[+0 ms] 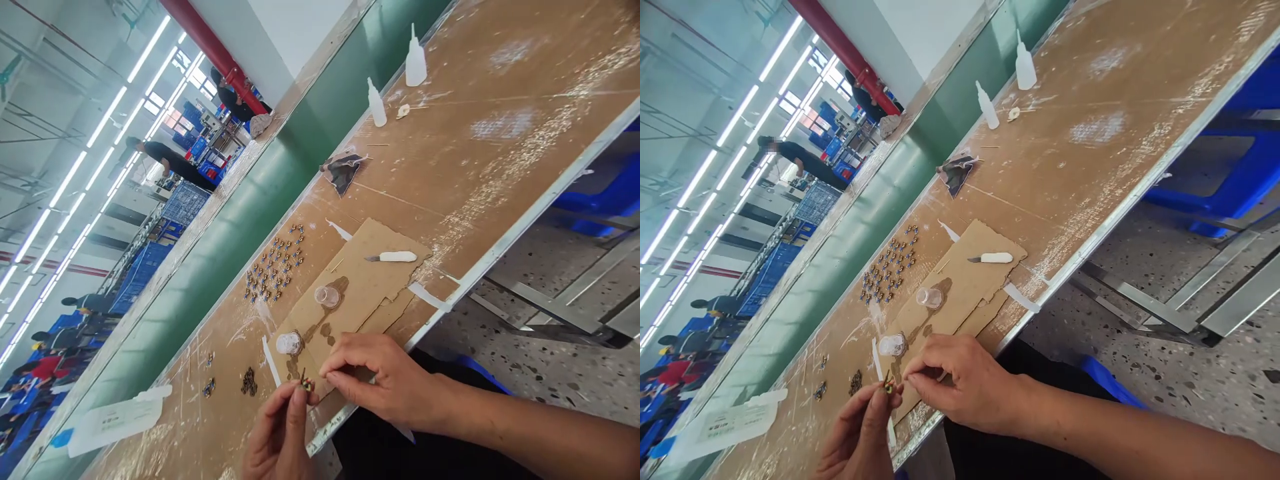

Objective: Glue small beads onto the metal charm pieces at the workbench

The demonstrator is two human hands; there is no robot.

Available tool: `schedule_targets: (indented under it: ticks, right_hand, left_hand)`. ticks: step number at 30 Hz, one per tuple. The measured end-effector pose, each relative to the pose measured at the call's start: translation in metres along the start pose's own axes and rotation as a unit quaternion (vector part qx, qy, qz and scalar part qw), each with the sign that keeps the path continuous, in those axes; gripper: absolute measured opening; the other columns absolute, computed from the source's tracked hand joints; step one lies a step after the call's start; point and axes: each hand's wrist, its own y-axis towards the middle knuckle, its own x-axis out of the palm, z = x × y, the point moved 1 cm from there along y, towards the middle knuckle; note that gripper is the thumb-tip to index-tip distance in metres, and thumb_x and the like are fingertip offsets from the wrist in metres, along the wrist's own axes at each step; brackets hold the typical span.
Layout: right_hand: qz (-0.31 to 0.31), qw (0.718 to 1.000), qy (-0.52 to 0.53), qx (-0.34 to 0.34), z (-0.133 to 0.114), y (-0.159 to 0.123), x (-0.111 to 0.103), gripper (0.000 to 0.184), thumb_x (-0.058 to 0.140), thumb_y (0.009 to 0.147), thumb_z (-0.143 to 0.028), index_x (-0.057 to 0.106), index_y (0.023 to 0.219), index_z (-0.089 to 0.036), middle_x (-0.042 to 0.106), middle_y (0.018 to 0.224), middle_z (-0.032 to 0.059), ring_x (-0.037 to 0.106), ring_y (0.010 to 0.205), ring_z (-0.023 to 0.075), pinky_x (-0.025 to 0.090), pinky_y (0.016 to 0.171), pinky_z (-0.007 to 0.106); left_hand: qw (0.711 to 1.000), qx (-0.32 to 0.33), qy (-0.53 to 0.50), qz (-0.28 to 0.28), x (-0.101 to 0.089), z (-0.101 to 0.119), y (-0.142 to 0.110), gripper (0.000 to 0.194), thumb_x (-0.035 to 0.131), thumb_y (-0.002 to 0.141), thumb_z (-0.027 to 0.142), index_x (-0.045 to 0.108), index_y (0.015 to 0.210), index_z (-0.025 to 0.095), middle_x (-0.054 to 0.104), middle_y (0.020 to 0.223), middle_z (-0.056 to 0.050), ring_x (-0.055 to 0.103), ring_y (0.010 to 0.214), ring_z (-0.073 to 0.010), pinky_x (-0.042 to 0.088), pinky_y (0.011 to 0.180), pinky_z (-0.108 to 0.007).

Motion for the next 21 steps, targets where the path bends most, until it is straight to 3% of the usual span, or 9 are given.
schedule_targets:
  ticks: [5,8,12,17,21]
  right_hand:
    - [0.059,0.988,-0.114,-0.09,0.007,0.001,-0.022,0.014,0.047,0.088,-0.014,0.06,0.091,-0.012,0.054,0.076,0.0019,0.049,0.07,0.0065,0.041,0.065,0.017]
    - [0.07,0.98,-0.16,-0.097,0.011,0.0,-0.025,0.015,0.044,0.09,-0.015,0.059,0.091,-0.013,0.054,0.075,0.0023,0.049,0.068,0.0077,0.041,0.064,0.019]
    - [0.069,0.97,-0.204,-0.11,0.014,-0.001,-0.021,0.019,0.04,0.092,-0.017,0.059,0.093,-0.013,0.056,0.077,0.0037,0.051,0.073,0.0104,0.043,0.068,0.022]
    - [0.073,0.97,-0.206,-0.103,0.014,0.0,-0.021,0.021,0.039,0.092,-0.016,0.06,0.09,-0.013,0.056,0.077,0.004,0.052,0.074,0.0107,0.044,0.07,0.021]
    - [0.08,0.969,-0.209,-0.108,0.013,0.002,-0.024,0.022,0.039,0.092,-0.016,0.06,0.087,-0.012,0.055,0.076,0.0036,0.051,0.072,0.011,0.044,0.069,0.022]
  left_hand:
    - [0.983,0.044,0.17,-0.062,0.026,0.029,0.025,0.029,0.077,0.056,0.04,0.072,0.077,0.022,0.072,0.073,0.0,0.065,0.069,-0.0139,0.053,0.067,-0.021]
    - [0.966,0.07,0.225,-0.109,0.044,0.037,0.041,0.029,0.074,0.059,0.041,0.072,0.08,0.021,0.072,0.08,-0.002,0.065,0.075,-0.0172,0.052,0.072,-0.026]
    - [0.941,0.1,0.274,-0.174,0.062,0.039,0.055,0.029,0.069,0.063,0.044,0.071,0.079,0.02,0.071,0.075,-0.003,0.064,0.072,-0.0184,0.049,0.069,-0.029]
    - [0.901,0.136,0.362,-0.195,0.076,0.045,0.059,0.026,0.065,0.065,0.045,0.071,0.073,0.021,0.07,0.07,-0.002,0.063,0.068,-0.0183,0.046,0.066,-0.029]
    - [0.887,0.144,0.384,-0.213,0.084,0.049,0.059,0.026,0.063,0.064,0.046,0.07,0.071,0.021,0.07,0.067,-0.002,0.062,0.064,-0.0183,0.046,0.065,-0.029]
